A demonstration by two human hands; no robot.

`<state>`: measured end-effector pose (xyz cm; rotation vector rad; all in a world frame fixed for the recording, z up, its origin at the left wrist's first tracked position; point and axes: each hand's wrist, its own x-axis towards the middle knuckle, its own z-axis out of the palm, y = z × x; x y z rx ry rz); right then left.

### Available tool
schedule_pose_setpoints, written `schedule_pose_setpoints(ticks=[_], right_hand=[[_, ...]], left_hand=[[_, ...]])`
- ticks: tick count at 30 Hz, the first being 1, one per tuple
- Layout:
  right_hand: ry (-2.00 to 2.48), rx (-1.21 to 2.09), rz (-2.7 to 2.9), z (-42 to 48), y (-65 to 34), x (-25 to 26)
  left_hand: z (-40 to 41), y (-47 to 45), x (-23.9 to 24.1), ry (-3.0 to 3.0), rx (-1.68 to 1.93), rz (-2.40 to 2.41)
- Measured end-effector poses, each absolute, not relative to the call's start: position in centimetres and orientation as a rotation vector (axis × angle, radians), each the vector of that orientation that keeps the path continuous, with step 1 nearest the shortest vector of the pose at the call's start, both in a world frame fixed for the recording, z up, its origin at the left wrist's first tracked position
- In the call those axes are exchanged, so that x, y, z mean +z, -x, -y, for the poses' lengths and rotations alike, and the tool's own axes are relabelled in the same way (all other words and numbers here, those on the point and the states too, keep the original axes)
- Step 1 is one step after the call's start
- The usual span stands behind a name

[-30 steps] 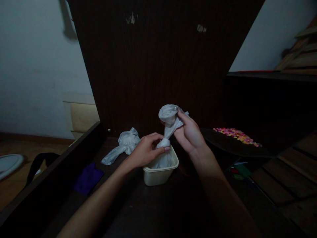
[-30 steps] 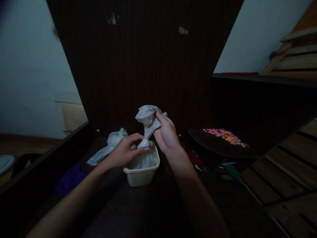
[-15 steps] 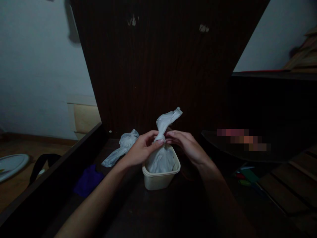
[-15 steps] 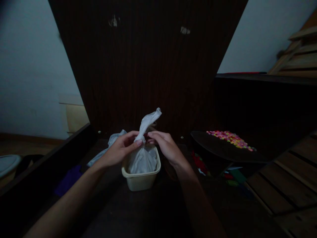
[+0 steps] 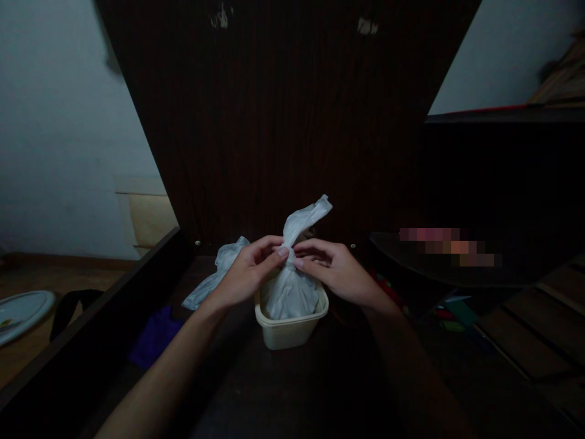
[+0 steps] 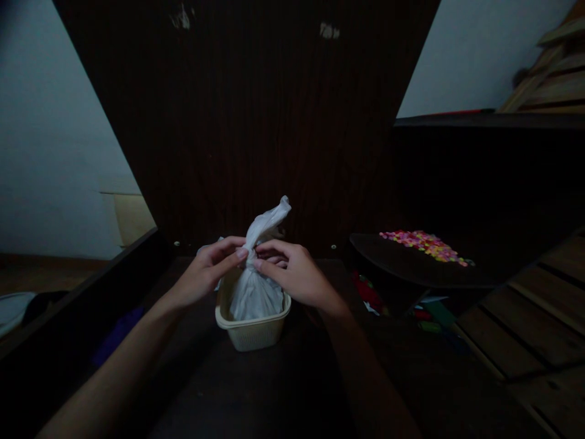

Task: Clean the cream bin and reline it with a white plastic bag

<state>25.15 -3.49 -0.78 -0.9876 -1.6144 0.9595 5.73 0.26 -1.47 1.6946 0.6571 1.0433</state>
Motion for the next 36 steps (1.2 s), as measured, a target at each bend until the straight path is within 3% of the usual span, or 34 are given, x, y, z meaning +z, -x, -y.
schedule_pose_setpoints(ticks=[20, 36], right_hand=[[1.028, 0.832, 1.64, 3.3, -25.5, -0.9], [0.984, 0.919, 1.743, 2.1, -25.1, -3.1]], left_hand=[[-0.4, -5.7, -1.7, -1.669, 1.064, -0.583], [-0.4, -6.0, -2.3, -1.703, 1.157, -0.525]])
